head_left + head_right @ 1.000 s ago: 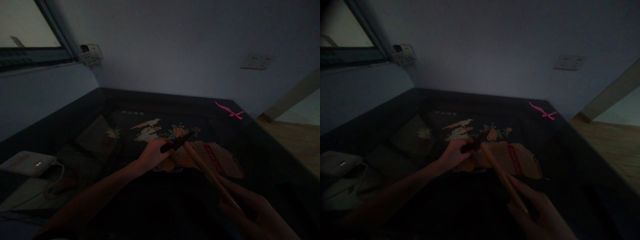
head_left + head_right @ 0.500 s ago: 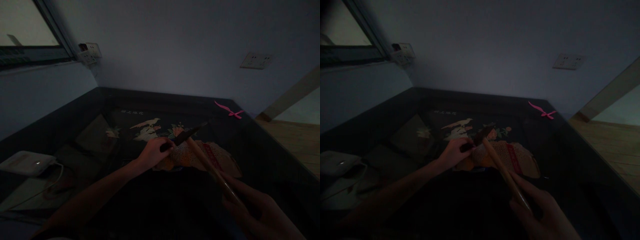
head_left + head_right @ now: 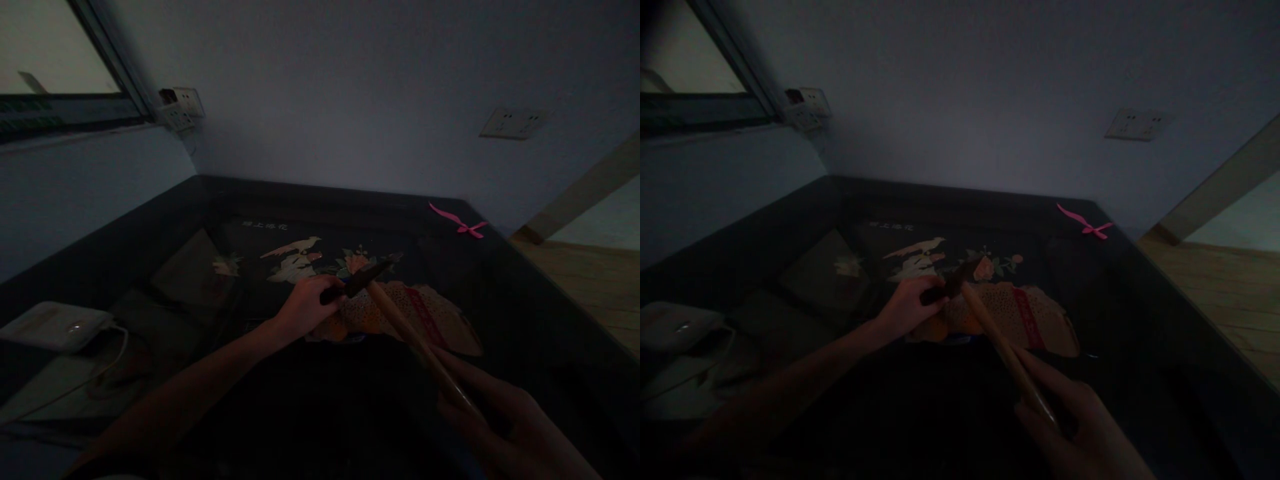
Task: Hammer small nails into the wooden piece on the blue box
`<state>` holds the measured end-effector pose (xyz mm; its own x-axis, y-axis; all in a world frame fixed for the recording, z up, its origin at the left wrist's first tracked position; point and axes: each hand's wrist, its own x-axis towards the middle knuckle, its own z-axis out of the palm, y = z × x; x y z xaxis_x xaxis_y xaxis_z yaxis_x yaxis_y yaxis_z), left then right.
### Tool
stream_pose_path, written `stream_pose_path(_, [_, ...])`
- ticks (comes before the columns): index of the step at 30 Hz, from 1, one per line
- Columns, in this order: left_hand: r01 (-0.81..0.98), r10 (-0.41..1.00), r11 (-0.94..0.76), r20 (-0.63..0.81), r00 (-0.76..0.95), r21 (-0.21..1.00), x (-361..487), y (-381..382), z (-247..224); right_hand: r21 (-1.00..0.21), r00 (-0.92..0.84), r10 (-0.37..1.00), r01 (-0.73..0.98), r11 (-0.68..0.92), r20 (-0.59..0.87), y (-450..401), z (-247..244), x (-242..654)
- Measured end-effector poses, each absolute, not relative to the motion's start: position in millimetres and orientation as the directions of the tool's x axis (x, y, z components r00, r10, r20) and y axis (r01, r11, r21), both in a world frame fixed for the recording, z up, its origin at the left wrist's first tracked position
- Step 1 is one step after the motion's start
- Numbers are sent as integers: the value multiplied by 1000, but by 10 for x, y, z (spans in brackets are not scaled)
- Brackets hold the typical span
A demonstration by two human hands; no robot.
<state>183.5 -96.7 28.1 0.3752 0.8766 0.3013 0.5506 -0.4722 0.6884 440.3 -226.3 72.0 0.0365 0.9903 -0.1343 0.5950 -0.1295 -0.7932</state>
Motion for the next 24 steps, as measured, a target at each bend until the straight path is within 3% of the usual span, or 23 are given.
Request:
stream_pose_path(5, [532,867,-486,305,395,693,1828,-956,263,-795,91,986,582,-168,-142,-2280,762,4329])
stream_pose_path(10, [510,830,-541,328,450,668,1803,-953,343,-851,74,994,514,-104,-76,-2308,808,4382])
stream_pose_path(13, [519,825,-554,346,446,651,1749,-978,401,-872,87,989,467,-146,-119,-2326,845,4351])
stream_pose_path(17, [527,865,-495,336,372,691,1665,-1029,401,-852,87,974,472,-226,-210,-2313,861,4285])
stream_pose_path(24, [525,922,-372,238,306,766,1658,-1039,316,-825,-52,985,555,-107,-163,-2195,862,4185])
